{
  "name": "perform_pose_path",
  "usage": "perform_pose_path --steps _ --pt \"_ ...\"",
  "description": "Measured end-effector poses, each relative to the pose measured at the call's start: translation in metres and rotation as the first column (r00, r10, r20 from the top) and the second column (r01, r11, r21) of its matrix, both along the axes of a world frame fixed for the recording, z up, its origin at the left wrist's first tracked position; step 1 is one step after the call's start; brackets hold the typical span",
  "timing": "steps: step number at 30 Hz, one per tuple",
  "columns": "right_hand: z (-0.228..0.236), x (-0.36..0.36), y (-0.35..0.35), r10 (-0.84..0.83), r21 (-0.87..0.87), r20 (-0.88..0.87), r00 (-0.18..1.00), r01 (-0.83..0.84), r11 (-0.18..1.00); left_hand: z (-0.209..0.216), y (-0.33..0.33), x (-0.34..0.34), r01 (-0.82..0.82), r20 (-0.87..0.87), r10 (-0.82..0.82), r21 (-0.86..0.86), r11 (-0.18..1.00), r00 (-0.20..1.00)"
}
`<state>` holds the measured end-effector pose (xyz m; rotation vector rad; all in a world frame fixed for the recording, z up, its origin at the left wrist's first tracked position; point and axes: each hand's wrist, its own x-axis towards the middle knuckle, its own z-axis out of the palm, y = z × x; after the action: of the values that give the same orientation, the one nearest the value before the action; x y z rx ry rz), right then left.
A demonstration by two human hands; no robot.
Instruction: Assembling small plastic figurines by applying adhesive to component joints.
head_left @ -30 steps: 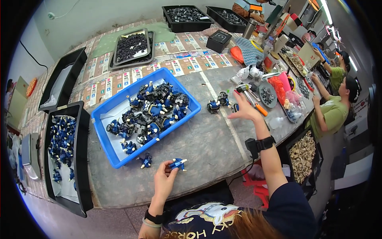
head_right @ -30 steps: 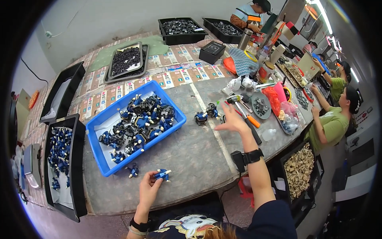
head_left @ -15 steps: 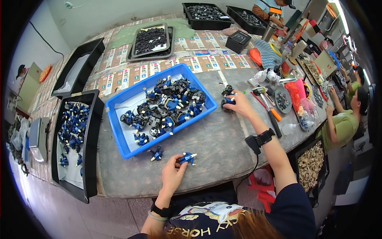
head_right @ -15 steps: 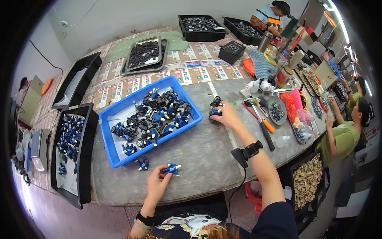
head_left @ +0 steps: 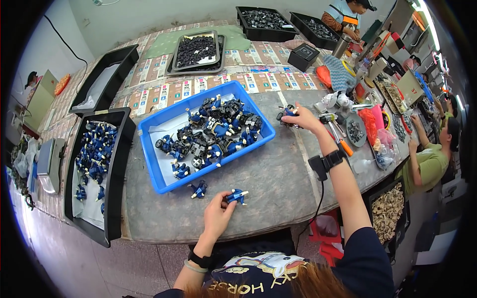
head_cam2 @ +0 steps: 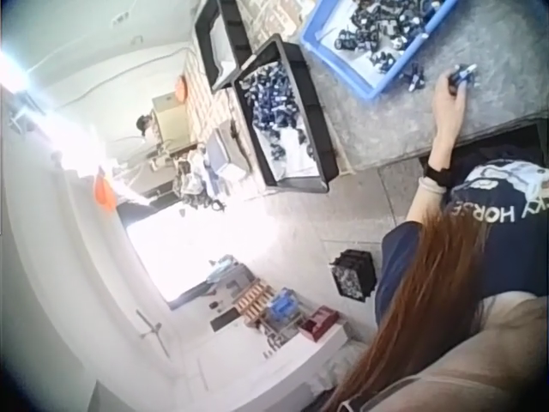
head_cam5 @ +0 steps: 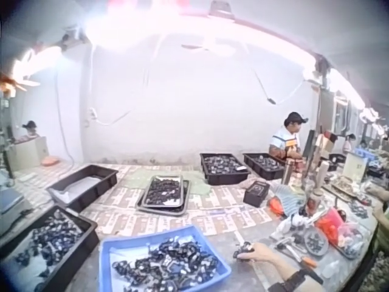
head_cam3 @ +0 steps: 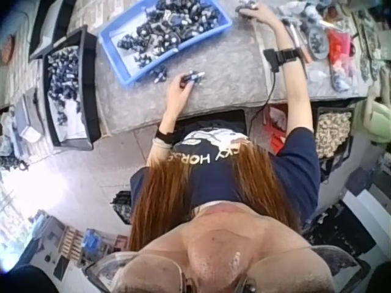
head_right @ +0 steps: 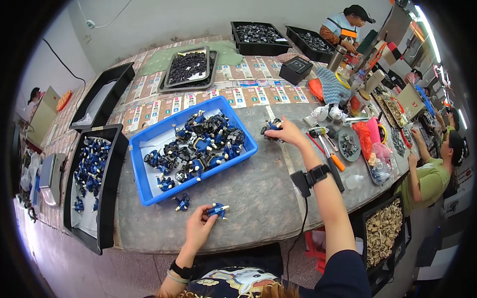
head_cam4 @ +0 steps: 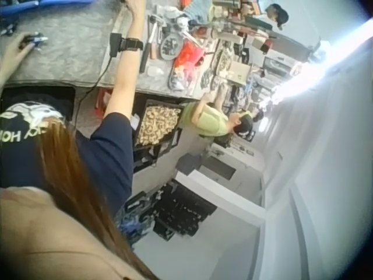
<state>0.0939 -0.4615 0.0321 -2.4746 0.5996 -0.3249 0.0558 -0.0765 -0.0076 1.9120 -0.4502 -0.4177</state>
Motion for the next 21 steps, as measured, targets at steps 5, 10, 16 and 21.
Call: perform_pose_path --steps 5,10,16,21 --pt "0.032 0.024 0.001 0.103 0.202 -0.391 0.915 -0.024 0.979 -0.002 0.003 0.001 -0.001 -0.002 0.001 0.015 1.000 1.000" --pt "0.035 0.034 0.002 0.098 -0.034 -0.538 0.837 -0.137 0.990 0.000 0.003 0.000 0.027 0.062 -0.029 0.028 0.999 0.998" --pt "0.044 0.040 0.018 0.020 -0.155 -0.579 0.815 -0.134 0.979 0.017 0.000 0.007 0.110 0.084 -0.119 0.100 0.989 0.989" --pt "0.038 0.026 0.013 0.006 0.002 -0.541 0.841 -0.005 1.000 0.068 -0.006 0.018 0.102 0.340 -0.200 0.286 0.953 0.919"
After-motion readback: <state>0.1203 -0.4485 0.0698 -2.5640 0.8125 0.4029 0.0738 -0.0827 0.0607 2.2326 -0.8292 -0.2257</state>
